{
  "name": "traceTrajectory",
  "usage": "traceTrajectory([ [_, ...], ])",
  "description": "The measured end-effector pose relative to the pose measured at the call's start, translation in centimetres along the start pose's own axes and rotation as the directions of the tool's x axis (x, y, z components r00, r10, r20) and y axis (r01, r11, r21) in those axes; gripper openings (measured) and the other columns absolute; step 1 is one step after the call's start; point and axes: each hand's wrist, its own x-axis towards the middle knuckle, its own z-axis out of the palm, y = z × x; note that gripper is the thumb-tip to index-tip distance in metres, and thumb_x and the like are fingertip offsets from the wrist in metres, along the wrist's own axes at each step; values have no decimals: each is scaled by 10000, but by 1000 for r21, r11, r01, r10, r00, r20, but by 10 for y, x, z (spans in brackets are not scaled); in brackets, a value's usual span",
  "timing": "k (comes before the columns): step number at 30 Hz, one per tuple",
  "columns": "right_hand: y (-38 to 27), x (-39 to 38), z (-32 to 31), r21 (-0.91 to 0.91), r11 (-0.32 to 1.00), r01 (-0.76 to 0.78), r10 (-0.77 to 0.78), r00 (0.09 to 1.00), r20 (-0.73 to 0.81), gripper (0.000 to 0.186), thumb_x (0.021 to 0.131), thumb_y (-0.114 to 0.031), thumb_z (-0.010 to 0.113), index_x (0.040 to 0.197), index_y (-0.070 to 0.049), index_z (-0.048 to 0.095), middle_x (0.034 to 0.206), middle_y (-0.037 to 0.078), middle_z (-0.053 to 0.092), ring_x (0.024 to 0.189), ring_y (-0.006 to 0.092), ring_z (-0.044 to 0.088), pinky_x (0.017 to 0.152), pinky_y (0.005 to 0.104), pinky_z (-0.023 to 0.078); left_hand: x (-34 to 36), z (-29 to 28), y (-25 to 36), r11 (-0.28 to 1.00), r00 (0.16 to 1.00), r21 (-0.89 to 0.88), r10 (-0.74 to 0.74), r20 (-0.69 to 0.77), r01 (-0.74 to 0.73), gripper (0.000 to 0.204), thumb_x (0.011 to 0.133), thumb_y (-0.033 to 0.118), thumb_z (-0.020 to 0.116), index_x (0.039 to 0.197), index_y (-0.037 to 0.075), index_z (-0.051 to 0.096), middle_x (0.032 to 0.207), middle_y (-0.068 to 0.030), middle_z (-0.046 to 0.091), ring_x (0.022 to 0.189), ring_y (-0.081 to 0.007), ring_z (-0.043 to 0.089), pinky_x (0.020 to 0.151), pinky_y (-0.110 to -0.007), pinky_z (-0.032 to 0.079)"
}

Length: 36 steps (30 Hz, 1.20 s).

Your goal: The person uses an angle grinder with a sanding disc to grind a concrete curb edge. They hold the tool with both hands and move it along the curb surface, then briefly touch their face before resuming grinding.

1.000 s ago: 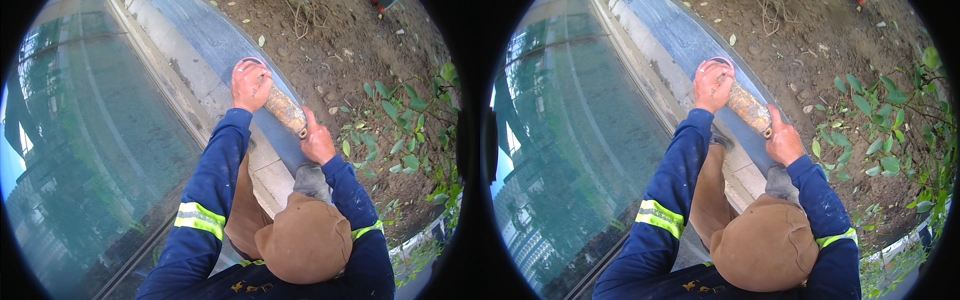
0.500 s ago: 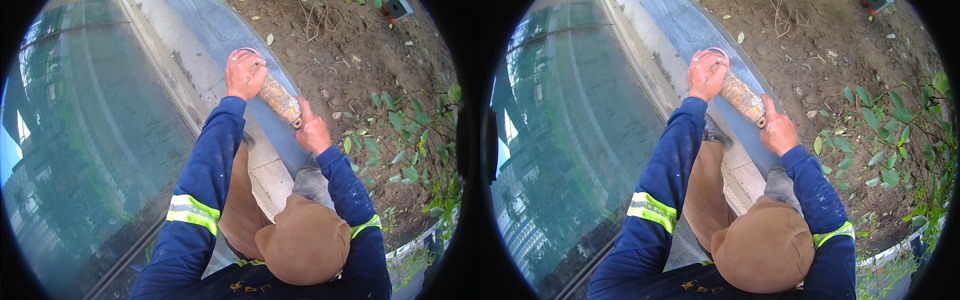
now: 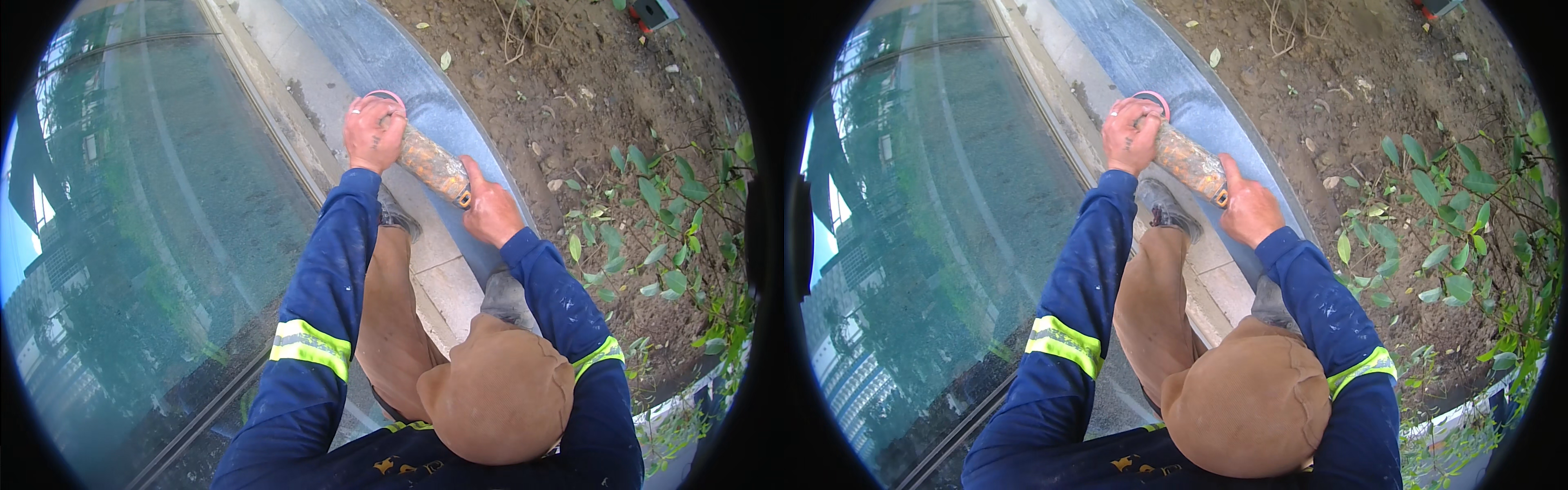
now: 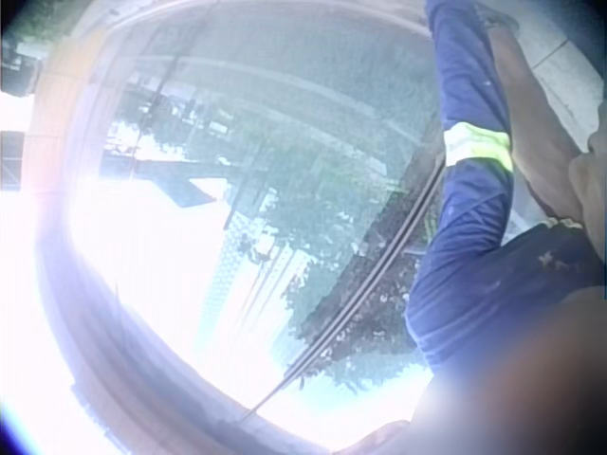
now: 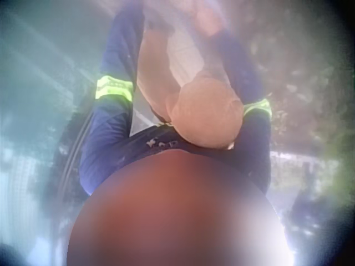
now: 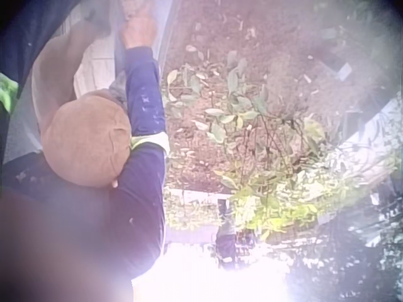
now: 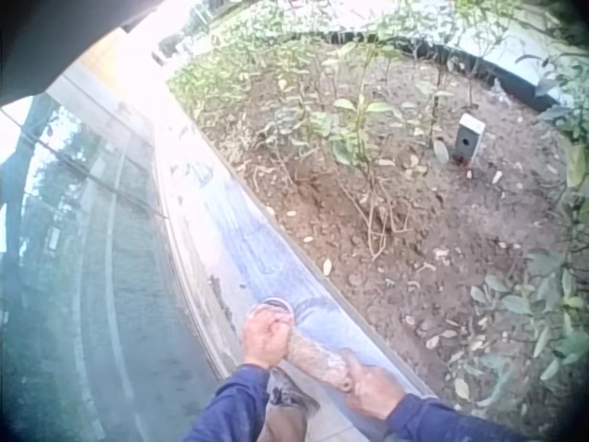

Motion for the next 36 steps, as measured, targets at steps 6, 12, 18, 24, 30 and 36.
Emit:
traceTrajectory([
  [6,24,-31,-15,15,999,-39,40,999,-29,788,763,38,592,1492,-140,353,922,330,686,886,520,669,787,582,517,-11,22,31,1000,999,11,27,32,-28,63,793,89,663,781,64,719,875,-112,742,894,-313,688,930,-452,495],
  [12,27,-34,-30,23,994,-104,106,990,-92,851,716,60,617,1497,-143,343,1009,325,693,983,531,654,830,559,534,10,41,44,990,994,-89,105,-22,-107,80,777,123,665,752,62,709,834,-108,728,904,-306,688,962,-475,483],
  [18,23,-12,-42,18,996,-87,88,990,-113,908,702,48,652,1526,-131,313,1113,276,698,1056,470,685,892,485,546,34,51,44,998,1000,56,1,31,-3,169,788,215,658,756,65,731,832,-102,727,1008,-305,668,1045,-498,422],
  [24,8,16,-27,-67,997,-44,41,998,-53,877,712,29,668,1506,-119,327,1115,283,699,1069,476,681,896,490,541,21,44,36,920,964,291,-247,-94,264,211,821,278,669,844,106,790,965,-81,753,1192,-316,620,1109,-564,343],
  [30,3,-5,-33,-117,993,-25,22,999,-27,892,710,34,676,1518,-92,318,1176,269,685,1093,421,692,945,455,531,4,42,49,931,950,197,-288,-124,308,202,814,263,671,821,91,774,929,-76,740,1206,-316,614,1094,-559,363],
  [36,25,-43,-45,-155,976,-150,149,989,-20,888,732,0,711,1524,-89,319,1231,248,663,1141,349,672,989,425,506,-16,54,87,941,948,121,-319,2,317,225,837,295,656,813,100,766,900,-63,733,1218,-314,614,1129,-588,317],
])
